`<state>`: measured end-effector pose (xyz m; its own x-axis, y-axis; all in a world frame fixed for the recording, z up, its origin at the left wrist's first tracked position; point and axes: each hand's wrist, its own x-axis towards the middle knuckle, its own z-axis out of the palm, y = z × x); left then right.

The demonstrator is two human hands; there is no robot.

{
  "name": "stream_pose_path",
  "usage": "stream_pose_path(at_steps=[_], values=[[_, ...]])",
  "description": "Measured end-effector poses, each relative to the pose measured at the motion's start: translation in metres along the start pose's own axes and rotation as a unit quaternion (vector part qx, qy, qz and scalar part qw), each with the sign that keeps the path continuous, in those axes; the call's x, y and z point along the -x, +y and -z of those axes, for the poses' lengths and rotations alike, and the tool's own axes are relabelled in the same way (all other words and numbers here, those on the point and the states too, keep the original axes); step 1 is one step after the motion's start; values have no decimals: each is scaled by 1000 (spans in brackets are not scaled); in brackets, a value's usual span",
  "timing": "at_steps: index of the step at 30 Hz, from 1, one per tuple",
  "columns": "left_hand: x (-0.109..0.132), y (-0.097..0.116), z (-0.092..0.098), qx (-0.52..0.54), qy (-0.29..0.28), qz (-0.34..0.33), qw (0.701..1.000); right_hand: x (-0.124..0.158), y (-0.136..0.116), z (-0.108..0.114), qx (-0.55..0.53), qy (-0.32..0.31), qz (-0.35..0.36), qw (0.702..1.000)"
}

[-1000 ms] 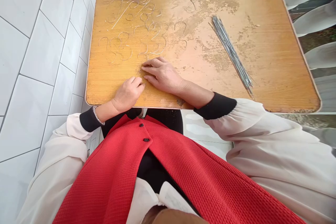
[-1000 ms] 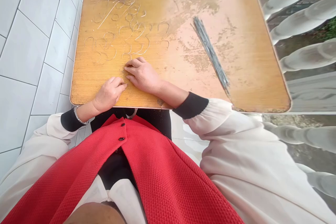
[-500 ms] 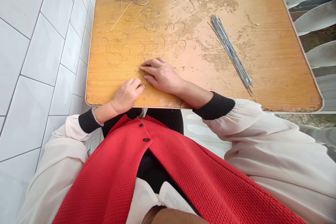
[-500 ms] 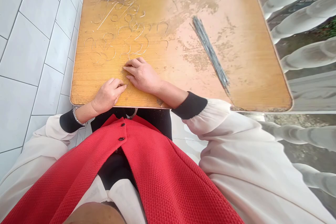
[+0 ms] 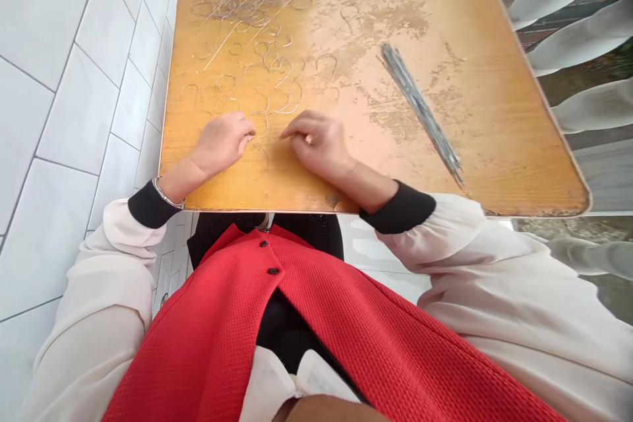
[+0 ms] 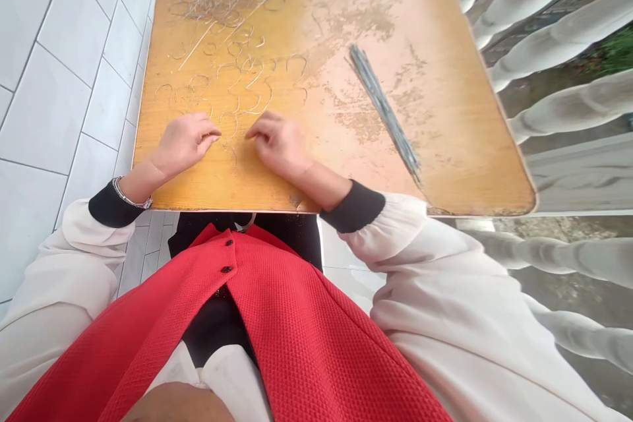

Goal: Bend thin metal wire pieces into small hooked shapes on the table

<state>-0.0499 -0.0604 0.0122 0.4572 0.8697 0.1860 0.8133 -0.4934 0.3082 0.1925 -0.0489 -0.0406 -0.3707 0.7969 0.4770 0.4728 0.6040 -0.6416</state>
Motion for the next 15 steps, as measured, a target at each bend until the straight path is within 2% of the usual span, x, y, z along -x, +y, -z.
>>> stream_pose_path(at_steps=[2,5,10,15], values=[[-13,0,-1,2,-1,11,1000,7,-12,-3,24,-51,99,993],[-32,-6,-4,43,44,36,997,15,-25,-5,68,-93,198,973],[-53,-26,-21,175,167,51,969,15,-31,-3,90,-123,248,957],[-49,-43,-31,238,256,85,933,14,-30,-3,107,-172,267,942]])
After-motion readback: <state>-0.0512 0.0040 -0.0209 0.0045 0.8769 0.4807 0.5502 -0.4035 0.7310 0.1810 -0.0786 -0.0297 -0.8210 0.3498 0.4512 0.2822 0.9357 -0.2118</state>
